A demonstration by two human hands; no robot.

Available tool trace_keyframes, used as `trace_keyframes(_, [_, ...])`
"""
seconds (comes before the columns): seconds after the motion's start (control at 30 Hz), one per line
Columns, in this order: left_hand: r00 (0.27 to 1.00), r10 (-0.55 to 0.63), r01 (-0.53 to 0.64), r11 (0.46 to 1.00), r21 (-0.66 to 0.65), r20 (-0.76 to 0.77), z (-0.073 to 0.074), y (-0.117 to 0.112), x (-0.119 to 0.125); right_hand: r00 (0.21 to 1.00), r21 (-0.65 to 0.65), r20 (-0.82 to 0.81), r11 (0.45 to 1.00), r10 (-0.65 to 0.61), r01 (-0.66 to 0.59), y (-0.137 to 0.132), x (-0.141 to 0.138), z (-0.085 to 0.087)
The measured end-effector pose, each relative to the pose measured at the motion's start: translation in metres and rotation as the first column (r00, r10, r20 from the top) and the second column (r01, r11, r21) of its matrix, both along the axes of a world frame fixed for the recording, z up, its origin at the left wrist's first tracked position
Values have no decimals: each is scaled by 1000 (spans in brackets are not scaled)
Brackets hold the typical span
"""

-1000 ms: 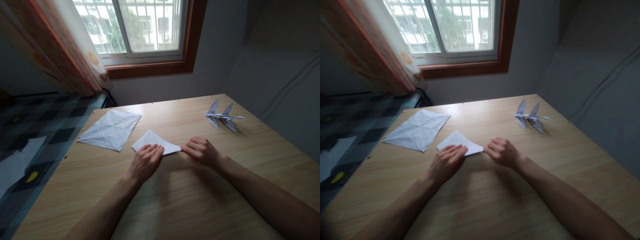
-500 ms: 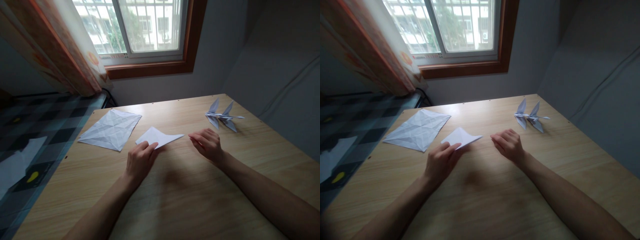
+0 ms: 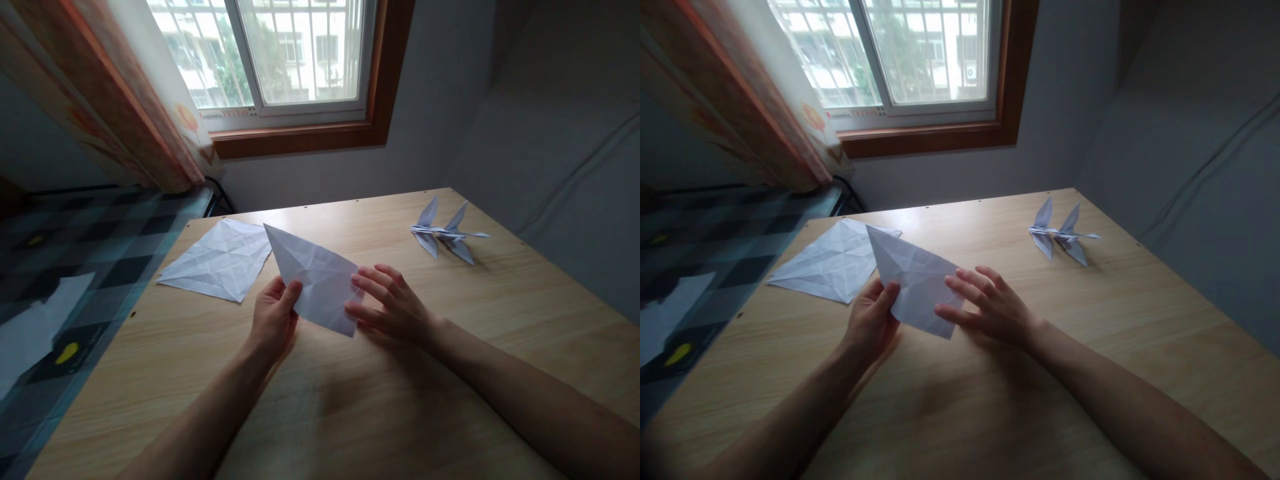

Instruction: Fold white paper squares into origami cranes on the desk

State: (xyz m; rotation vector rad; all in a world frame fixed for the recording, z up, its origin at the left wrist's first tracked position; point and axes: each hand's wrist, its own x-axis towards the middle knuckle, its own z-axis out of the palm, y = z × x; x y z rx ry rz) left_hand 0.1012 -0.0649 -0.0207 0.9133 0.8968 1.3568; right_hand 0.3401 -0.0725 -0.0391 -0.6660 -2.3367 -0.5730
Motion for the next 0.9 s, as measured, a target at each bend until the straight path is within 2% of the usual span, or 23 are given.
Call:
trace_keyframes(0.07, [998, -59, 59, 998, -17, 19, 1, -1, 1, 1000, 61, 8, 998, 3, -3, -2, -3, 3])
trace_keyframes(0.13, [993, -117, 116, 993, -34, -27, -1, -2, 2, 1000, 105, 6, 994, -8, 8, -3, -5, 5])
trace_keyframes(0.17, [985, -151, 148, 988, -38, -88, -2, -2, 2, 1000, 107, 1, 994, -10, 10, -3, -5, 6])
trace_keyframes(0.23, [932, -163, 170, 985, -7, -324, -7, -3, 1, 1000, 59, 10, 998, 27, -28, 0, -5, 6])
trace_keyframes(0.27, [869, -106, 148, 988, 48, -484, -9, -3, -1, 997, 13, 31, 998, 66, -67, 2, -5, 5])
trace_keyframes(0.33, [645, 126, 92, 966, 241, -753, -13, -3, -4, 986, -92, 85, 986, 146, -138, 6, -3, 2])
trace_keyframes(0.4, [403, 347, 134, 893, 430, -847, -16, -2, -9, 977, -183, 119, 971, 175, -152, 10, -1, -2])
trace_keyframes(0.43, [319, 408, 199, 854, 481, -855, -16, -2, -10, 977, -218, 120, 965, 176, -147, 12, 0, -3])
trace_keyframes(0.5, [205, 453, 366, 786, 497, -868, -18, -1, -13, 981, -266, 94, 953, 172, -141, 13, 1, -6])
trace_keyframes(0.57, [115, 421, 530, 740, 414, -900, -19, 0, -14, 983, -299, 62, 943, 172, -147, 13, 2, -7])
trace_keyframes(0.63, [33, 353, 625, 723, 295, -935, -21, 1, -14, 985, -325, 36, 934, 171, -150, 13, 3, -8])
trace_keyframes(0.7, [-13, 304, 650, 726, 223, -953, -21, 1, -14, 987, -361, -14, 919, 161, -155, 13, 3, -8])
trace_keyframes(0.77, [-26, 294, 649, 732, 208, -955, -21, 1, -15, 989, -421, -90, 895, 120, -147, 12, 3, -8])
trace_keyframes(0.9, [-13, 298, 664, 716, 214, -954, -17, 0, -15, 981, -541, -167, 841, -99, -7, 11, 3, -9])
